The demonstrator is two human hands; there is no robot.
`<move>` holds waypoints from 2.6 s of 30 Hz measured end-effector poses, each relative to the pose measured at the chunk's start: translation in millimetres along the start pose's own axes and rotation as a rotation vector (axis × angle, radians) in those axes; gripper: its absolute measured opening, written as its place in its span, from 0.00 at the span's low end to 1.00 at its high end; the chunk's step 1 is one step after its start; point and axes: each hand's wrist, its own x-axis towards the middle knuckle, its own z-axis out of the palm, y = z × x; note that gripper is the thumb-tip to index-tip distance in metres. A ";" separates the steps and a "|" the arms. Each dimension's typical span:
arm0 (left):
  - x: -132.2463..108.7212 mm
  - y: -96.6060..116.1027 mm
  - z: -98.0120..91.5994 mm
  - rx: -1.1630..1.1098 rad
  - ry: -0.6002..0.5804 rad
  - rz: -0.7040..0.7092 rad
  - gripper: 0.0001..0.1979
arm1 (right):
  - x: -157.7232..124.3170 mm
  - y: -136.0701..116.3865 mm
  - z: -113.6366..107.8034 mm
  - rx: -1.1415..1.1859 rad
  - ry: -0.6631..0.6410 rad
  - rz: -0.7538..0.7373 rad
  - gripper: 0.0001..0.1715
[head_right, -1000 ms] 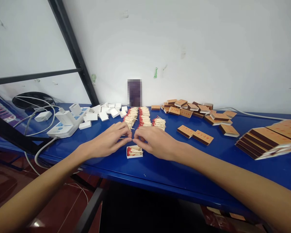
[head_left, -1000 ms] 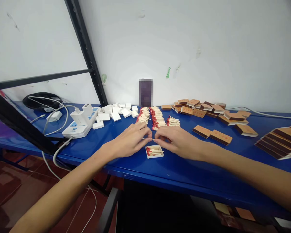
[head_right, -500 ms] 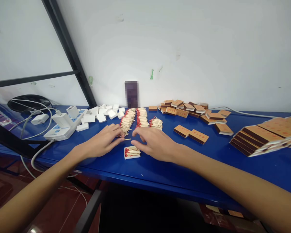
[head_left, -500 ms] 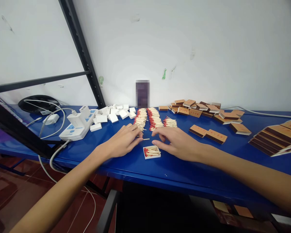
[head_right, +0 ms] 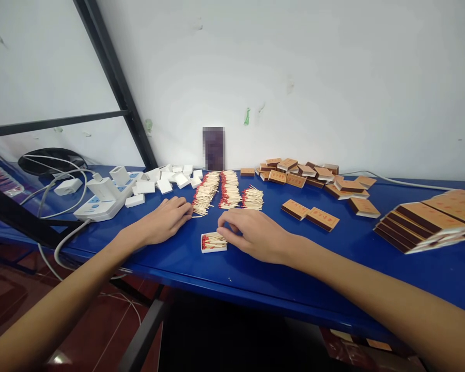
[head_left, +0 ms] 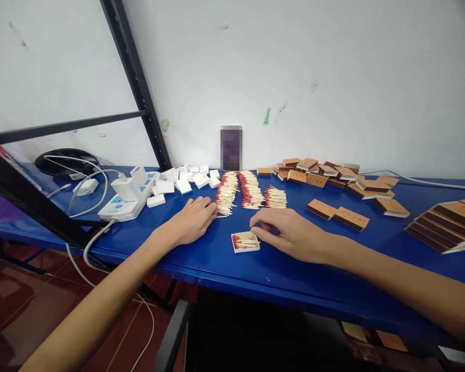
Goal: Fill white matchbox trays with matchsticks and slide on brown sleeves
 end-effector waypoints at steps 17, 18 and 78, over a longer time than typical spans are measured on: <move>-1.1 35.9 -12.4 -0.128 0.117 -0.004 0.13 | -8.5 8.8 1.1 0.159 -0.037 -0.037 0.18; 1.1 27.2 -9.8 -0.067 0.129 -0.033 0.13 | -7.4 9.5 0.9 0.154 -0.026 -0.033 0.17; 10.7 22.0 -19.4 -0.095 0.233 0.161 0.11 | 27.3 6.2 7.0 -0.053 0.198 -0.009 0.12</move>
